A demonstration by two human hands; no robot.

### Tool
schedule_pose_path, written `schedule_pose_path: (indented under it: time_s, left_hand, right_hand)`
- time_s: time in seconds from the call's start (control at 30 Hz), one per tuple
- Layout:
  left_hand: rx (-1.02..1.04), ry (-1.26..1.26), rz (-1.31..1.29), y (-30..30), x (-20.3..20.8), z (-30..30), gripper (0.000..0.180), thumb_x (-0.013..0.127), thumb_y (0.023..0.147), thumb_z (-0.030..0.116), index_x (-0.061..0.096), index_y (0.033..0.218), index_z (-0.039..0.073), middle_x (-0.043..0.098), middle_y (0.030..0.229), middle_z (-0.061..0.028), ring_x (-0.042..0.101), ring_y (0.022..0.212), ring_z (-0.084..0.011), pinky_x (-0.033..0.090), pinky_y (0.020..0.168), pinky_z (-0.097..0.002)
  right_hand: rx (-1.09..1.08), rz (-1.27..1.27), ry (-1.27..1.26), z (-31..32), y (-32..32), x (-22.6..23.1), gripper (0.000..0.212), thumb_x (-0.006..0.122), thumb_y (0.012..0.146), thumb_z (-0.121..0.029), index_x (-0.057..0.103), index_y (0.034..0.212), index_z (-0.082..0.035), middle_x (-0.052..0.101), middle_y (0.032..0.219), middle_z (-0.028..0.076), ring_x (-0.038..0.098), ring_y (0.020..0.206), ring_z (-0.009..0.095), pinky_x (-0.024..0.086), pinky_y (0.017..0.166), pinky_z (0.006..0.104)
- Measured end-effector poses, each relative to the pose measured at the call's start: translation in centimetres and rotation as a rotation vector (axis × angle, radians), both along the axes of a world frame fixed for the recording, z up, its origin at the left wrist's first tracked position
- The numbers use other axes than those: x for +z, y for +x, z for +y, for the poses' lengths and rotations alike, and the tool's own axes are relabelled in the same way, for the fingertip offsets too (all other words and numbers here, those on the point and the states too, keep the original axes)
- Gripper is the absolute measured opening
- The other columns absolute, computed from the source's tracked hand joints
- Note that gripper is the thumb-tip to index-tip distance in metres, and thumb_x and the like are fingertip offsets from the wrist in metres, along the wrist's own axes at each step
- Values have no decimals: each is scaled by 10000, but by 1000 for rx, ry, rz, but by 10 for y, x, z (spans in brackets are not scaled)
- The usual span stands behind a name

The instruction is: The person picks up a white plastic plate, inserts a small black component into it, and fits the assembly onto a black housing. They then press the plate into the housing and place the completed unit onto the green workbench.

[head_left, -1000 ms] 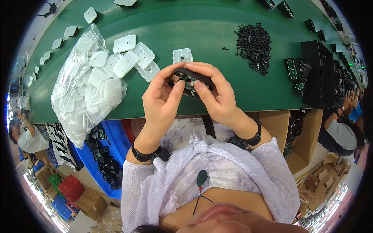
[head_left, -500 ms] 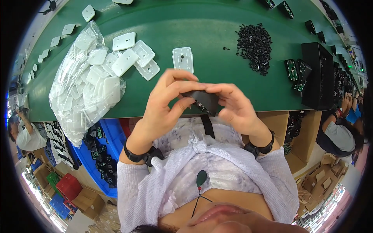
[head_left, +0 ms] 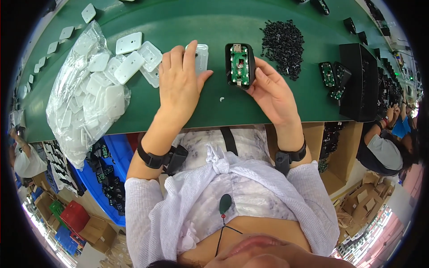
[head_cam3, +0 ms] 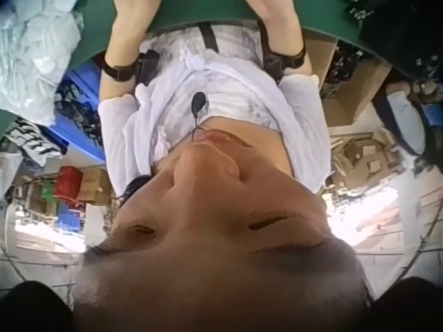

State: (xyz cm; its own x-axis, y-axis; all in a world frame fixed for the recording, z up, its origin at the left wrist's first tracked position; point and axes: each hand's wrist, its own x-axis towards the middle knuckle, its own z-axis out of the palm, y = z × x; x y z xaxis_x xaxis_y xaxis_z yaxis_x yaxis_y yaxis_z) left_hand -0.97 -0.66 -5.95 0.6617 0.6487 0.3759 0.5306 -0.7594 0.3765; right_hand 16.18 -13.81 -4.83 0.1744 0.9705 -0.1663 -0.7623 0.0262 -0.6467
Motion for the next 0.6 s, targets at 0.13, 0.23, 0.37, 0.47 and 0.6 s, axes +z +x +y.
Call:
schedule_pose_path:
  time_s: [0.13,0.23,0.37,0.47,0.6]
  left_hand:
    - [-327,-139,-102,-11,-1,12,633,687,766,-21,473,1358,42,579,1197,-142,549,1087,-310,436,920,-405]
    - [-383,-372,-224,-16,1,12,665,620,767,-118,463,1388,62,592,1267,-125,548,1173,-294,442,983,-384]
    - [-287,-586,-383,-25,-1,5,647,568,798,-132,455,1406,57,558,1355,-135,522,1261,-298,405,1056,-338]
    - [-228,-592,-362,-32,1,5,597,501,825,-147,494,1383,68,552,1369,-135,525,1269,-300,405,1062,-342]
    - [-292,-413,-324,-38,-6,10,537,456,793,-157,584,1274,43,598,1300,-129,574,1201,-303,457,1028,-391]
  right_hand:
    - [27,-206,-88,6,5,11,366,520,996,-111,497,1348,-13,619,1211,107,607,1083,175,483,950,320]
    - [-16,-634,-185,12,0,14,344,551,976,-84,546,1312,-6,624,1202,90,600,1079,172,463,962,302]
    - [-124,-1505,95,27,-5,14,314,608,879,11,649,1188,-30,639,1157,102,607,1047,238,479,907,314]
    - [-93,-1824,228,38,-14,16,407,660,761,59,661,1154,-50,637,1139,119,606,994,300,509,818,360]
    - [-13,-1920,281,46,-16,14,423,675,740,54,666,1149,-57,641,1137,108,610,987,287,515,808,359]
